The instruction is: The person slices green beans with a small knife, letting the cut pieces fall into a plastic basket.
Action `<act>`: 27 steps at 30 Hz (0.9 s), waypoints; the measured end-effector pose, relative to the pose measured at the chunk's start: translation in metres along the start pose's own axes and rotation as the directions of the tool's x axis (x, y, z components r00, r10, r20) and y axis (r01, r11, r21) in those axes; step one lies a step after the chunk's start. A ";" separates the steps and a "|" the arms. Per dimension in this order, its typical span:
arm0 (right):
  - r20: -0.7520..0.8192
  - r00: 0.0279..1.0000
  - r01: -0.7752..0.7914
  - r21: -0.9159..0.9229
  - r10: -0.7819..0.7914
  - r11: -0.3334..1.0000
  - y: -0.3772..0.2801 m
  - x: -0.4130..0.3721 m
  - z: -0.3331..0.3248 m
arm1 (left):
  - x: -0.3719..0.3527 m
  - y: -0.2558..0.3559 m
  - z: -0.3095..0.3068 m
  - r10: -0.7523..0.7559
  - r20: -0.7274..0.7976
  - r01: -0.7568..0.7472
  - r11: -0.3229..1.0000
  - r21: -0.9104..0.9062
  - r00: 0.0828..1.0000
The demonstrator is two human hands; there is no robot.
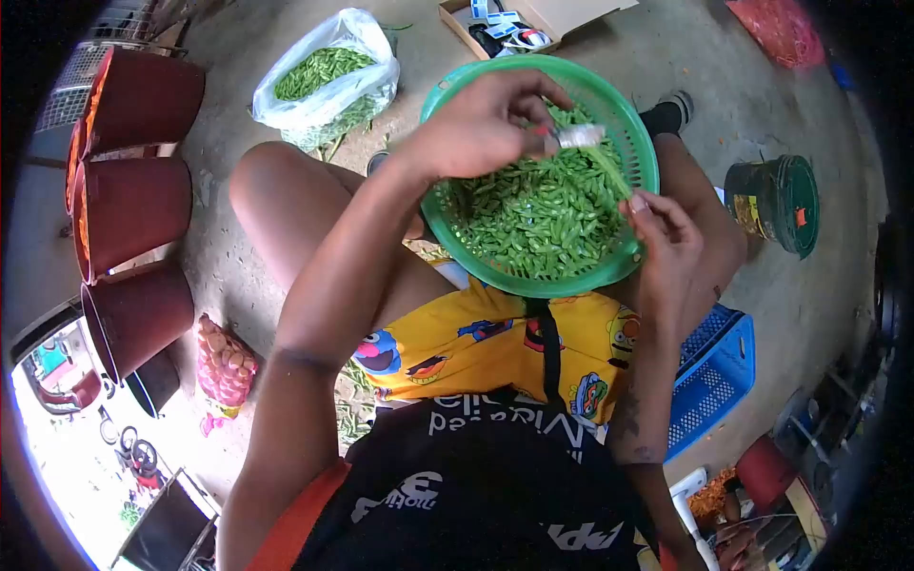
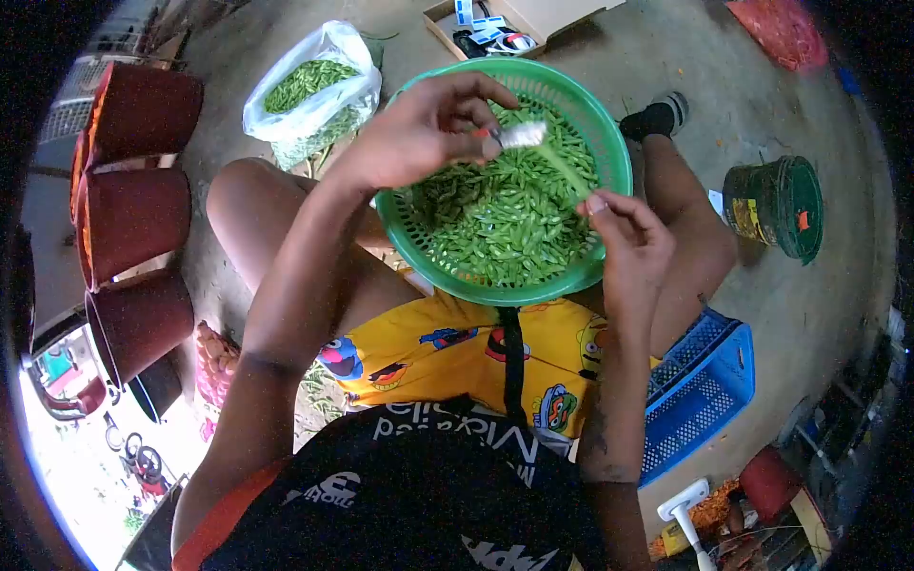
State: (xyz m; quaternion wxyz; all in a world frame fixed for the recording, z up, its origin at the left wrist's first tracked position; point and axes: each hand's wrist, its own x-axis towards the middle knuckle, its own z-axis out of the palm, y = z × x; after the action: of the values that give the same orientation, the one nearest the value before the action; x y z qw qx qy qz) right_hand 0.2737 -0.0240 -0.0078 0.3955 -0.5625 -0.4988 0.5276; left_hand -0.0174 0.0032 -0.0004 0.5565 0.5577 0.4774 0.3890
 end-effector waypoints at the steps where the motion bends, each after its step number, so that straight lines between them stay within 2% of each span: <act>1: -0.003 1.000 0.000 0.003 0.000 1.000 0.003 -0.005 -0.003 | 0.001 0.001 0.007 -0.012 0.091 0.014 1.000 -0.022 0.996; 3: 0.018 0.997 -0.081 0.124 0.080 0.989 0.011 -0.015 -0.008 | 0.002 0.003 0.021 -0.032 0.149 0.027 0.999 0.035 0.988; 5: 0.024 0.996 -0.088 0.135 0.085 0.987 0.012 -0.026 -0.009 | 0.004 0.001 0.030 -0.033 0.197 0.040 0.999 -0.031 0.980; 7: 0.101 0.989 -0.123 0.152 0.108 0.981 0.015 -0.033 -0.014 | 0.004 0.000 0.029 -0.048 0.208 0.053 0.998 -0.019 0.977; 11: 0.103 0.984 -0.168 0.267 0.146 0.949 0.023 -0.041 -0.013 | 0.003 0.000 0.037 -0.081 0.213 0.080 0.997 0.017 0.974; 17: 0.037 0.995 -0.097 0.304 0.091 0.948 0.030 -0.045 -0.014 | 0.007 -0.005 0.022 -0.061 0.153 0.055 0.998 0.040 0.986; 19: 0.032 0.995 -0.099 0.295 0.093 0.950 0.029 -0.047 -0.021 | 0.006 -0.002 0.013 -0.108 0.145 0.111 0.994 -0.018 0.984; 22: 0.022 0.996 -0.088 0.257 0.086 0.962 0.030 -0.045 -0.019 | 0.005 0.004 0.022 -0.033 0.180 0.027 0.999 0.036 0.983; 23: 0.019 0.997 -0.076 0.229 0.073 0.971 0.030 -0.045 -0.017 | 0.002 0.006 0.031 -0.071 0.209 0.069 0.997 0.017 0.975; 27: 0.040 0.998 -0.048 0.257 0.039 0.965 0.025 -0.047 -0.010 | 0.000 0.008 0.043 -0.077 0.259 0.060 0.995 0.074 0.963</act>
State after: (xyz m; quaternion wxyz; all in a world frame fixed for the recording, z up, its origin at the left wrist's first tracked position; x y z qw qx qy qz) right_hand 0.2897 -0.0738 -0.0210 0.4450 -0.5078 -0.4203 0.6062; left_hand 0.0250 -0.0071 0.0038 0.6093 0.6051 0.4312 0.2767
